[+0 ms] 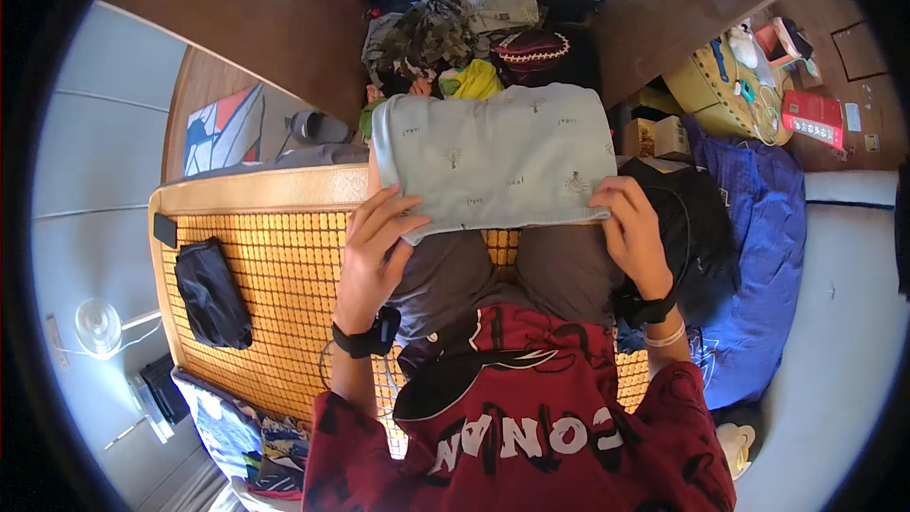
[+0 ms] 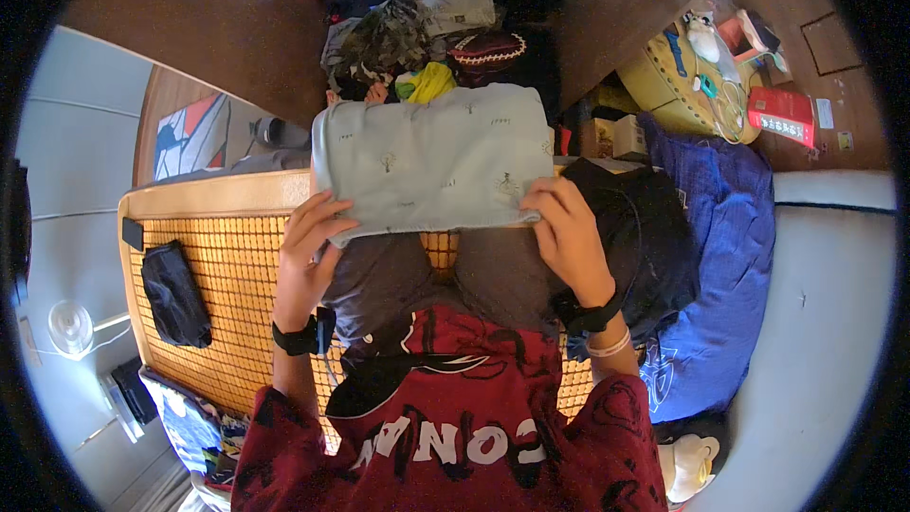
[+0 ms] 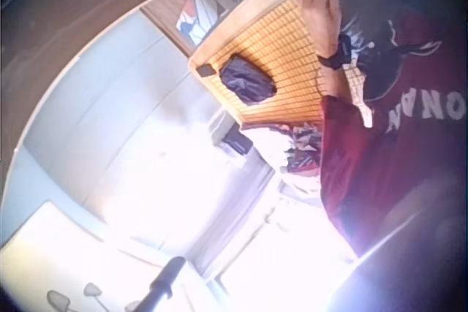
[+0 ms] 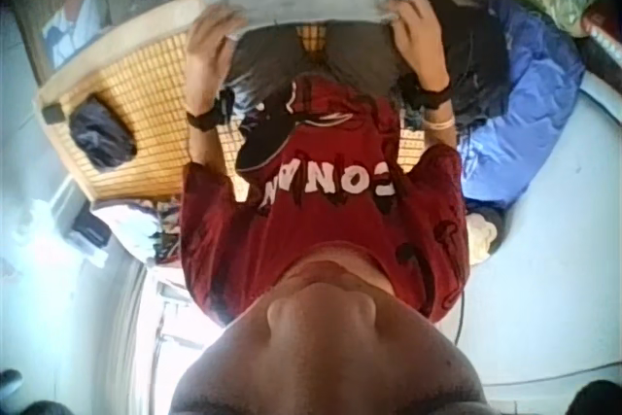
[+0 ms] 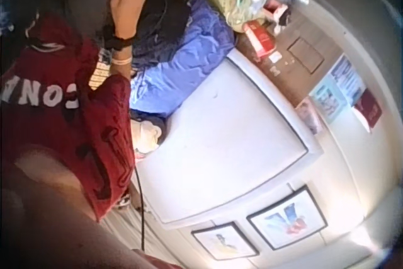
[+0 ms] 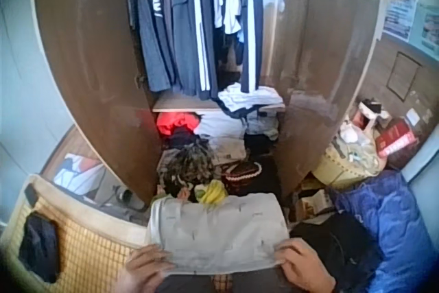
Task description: Folding several items of clothing, including a red shirt and grey shorts, and stacking them on a bed.
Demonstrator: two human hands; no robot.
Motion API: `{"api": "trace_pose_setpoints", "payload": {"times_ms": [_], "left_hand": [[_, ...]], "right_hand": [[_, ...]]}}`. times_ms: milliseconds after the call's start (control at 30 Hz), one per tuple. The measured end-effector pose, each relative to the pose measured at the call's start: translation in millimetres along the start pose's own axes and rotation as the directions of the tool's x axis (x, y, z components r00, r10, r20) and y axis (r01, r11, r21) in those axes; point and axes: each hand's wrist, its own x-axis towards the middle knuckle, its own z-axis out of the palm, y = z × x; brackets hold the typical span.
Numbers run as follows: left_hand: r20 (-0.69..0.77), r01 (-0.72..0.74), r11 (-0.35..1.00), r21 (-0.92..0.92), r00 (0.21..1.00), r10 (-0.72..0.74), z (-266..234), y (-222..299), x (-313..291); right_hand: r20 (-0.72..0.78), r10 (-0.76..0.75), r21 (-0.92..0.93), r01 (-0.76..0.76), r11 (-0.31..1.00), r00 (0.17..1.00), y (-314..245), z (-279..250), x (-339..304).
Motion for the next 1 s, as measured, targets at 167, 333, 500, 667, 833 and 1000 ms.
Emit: {"api": "trace_pose_setpoints", "payload": {"times_ms": [167, 333, 500, 667, 833, 1000], "left_hand": [[-0.172, -0.019, 0.877, -0.481, 0.982, -0.073, -3, 7, 22], [-0.168, -0.115, 0.623, -0.774, 0.986, -0.026, 30, 4, 83], [0.136, 0.136, 0.036, -0.99, 0.991, -0.013, 78, -44, 114], [-0.139, -0.088, 0.134, -0.987, 0.885, -0.443, 82, -52, 117], [-0.119, -0.047, 0.185, -0.982, 0.908, -0.401, 77, -56, 113], [0.167, 0.225, 0.125, -0.966, 0.917, -0.363, 77, -36, 122]], "right_hand": [[-0.129, 0.206, 0.486, -0.119, 0.866, 0.97, 1, -8, 28], [-0.126, -0.007, 0.631, 0.086, 0.771, 0.992, -3, 8, 87], [0.171, 0.028, 0.862, -0.164, 0.479, 0.985, 23, 54, 115], [-0.057, 0.228, 0.998, 0.053, 0.023, 0.972, 47, 54, 108], [-0.065, 0.262, 0.973, 0.003, 0.232, 0.963, 41, 51, 109], [-0.013, 0.303, 0.979, -0.049, 0.196, 0.953, 43, 60, 112]]}}
